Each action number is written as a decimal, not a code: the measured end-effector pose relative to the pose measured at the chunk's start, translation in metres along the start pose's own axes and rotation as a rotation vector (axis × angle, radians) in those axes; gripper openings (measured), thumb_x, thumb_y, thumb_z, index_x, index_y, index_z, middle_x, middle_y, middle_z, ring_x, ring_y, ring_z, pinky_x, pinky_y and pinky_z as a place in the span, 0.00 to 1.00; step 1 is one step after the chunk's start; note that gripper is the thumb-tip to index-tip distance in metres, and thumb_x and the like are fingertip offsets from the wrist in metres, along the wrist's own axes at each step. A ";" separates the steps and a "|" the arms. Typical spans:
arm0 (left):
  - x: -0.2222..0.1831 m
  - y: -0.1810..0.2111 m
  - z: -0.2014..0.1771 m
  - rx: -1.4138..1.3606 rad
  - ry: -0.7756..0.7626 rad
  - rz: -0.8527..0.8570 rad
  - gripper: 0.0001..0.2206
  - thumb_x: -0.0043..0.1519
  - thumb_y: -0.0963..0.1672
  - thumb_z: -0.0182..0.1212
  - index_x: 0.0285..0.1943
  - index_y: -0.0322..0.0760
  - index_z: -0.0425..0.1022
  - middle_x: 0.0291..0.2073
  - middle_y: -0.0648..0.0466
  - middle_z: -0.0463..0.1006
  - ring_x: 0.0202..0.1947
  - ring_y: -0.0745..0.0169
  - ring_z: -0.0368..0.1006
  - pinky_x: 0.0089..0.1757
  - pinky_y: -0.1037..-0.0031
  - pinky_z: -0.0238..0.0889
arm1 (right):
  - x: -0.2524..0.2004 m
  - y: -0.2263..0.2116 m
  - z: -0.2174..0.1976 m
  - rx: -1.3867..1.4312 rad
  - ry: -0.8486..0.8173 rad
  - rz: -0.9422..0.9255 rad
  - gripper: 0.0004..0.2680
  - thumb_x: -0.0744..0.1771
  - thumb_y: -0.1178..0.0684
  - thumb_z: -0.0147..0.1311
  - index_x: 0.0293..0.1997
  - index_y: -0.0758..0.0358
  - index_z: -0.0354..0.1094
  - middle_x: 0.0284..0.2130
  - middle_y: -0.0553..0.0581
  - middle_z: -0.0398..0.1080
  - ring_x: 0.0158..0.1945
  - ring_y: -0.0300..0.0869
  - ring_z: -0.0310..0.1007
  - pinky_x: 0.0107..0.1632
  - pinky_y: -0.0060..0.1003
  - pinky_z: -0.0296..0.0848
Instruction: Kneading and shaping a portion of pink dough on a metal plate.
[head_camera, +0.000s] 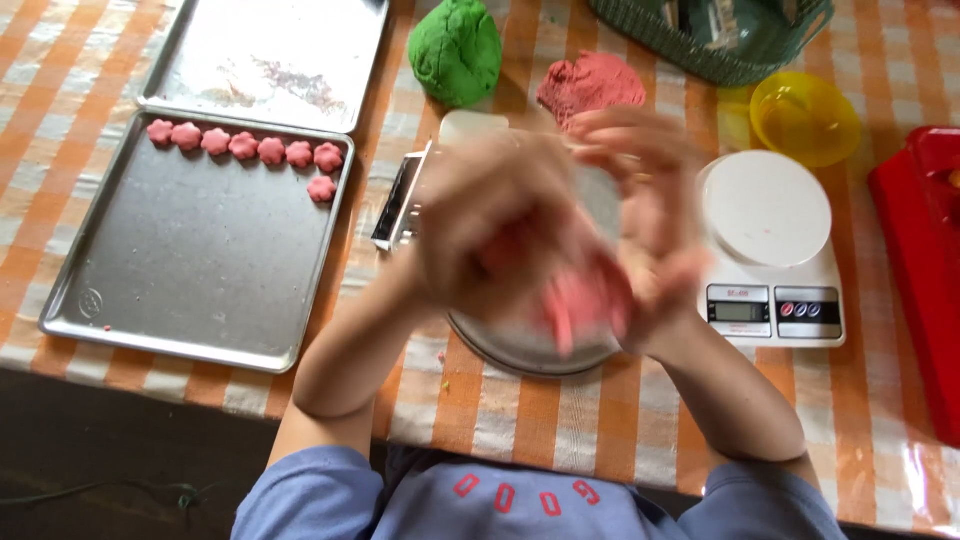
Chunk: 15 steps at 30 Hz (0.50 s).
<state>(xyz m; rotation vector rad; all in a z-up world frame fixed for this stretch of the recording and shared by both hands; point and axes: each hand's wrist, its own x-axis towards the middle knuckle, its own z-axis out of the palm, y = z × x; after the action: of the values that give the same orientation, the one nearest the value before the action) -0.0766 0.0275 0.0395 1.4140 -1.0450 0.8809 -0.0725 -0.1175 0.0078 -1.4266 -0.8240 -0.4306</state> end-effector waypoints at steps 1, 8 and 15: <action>0.002 0.008 0.007 0.001 0.002 0.010 0.12 0.66 0.40 0.43 0.28 0.30 0.64 0.24 0.47 0.66 0.22 0.49 0.63 0.30 0.61 0.60 | -0.002 -0.010 0.002 -0.004 -0.003 -0.010 0.29 0.72 0.20 0.29 0.55 0.62 0.58 0.55 0.62 0.62 0.61 0.47 0.65 0.63 0.40 0.70; -0.015 0.008 0.053 -0.247 0.249 -0.252 0.07 0.71 0.43 0.47 0.41 0.35 0.60 0.23 0.54 0.66 0.21 0.66 0.61 0.29 0.75 0.57 | -0.018 -0.008 -0.009 -0.086 0.121 -0.346 0.25 0.69 0.24 0.31 0.58 0.53 0.61 0.59 0.58 0.61 0.65 0.48 0.64 0.74 0.58 0.70; -0.029 -0.006 0.071 -0.232 0.436 -0.142 0.07 0.74 0.46 0.45 0.48 0.39 0.59 0.31 0.51 0.68 0.30 0.61 0.65 0.39 0.70 0.65 | -0.010 0.010 -0.003 -0.102 0.145 -0.510 0.09 0.74 0.44 0.40 0.50 0.55 0.62 0.49 0.59 0.67 0.61 0.51 0.66 0.66 0.54 0.75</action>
<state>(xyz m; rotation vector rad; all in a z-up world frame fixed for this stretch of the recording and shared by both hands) -0.0840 -0.0394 0.0025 1.0271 -0.6816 0.8817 -0.0717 -0.1208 -0.0062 -1.2498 -1.0579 -0.9644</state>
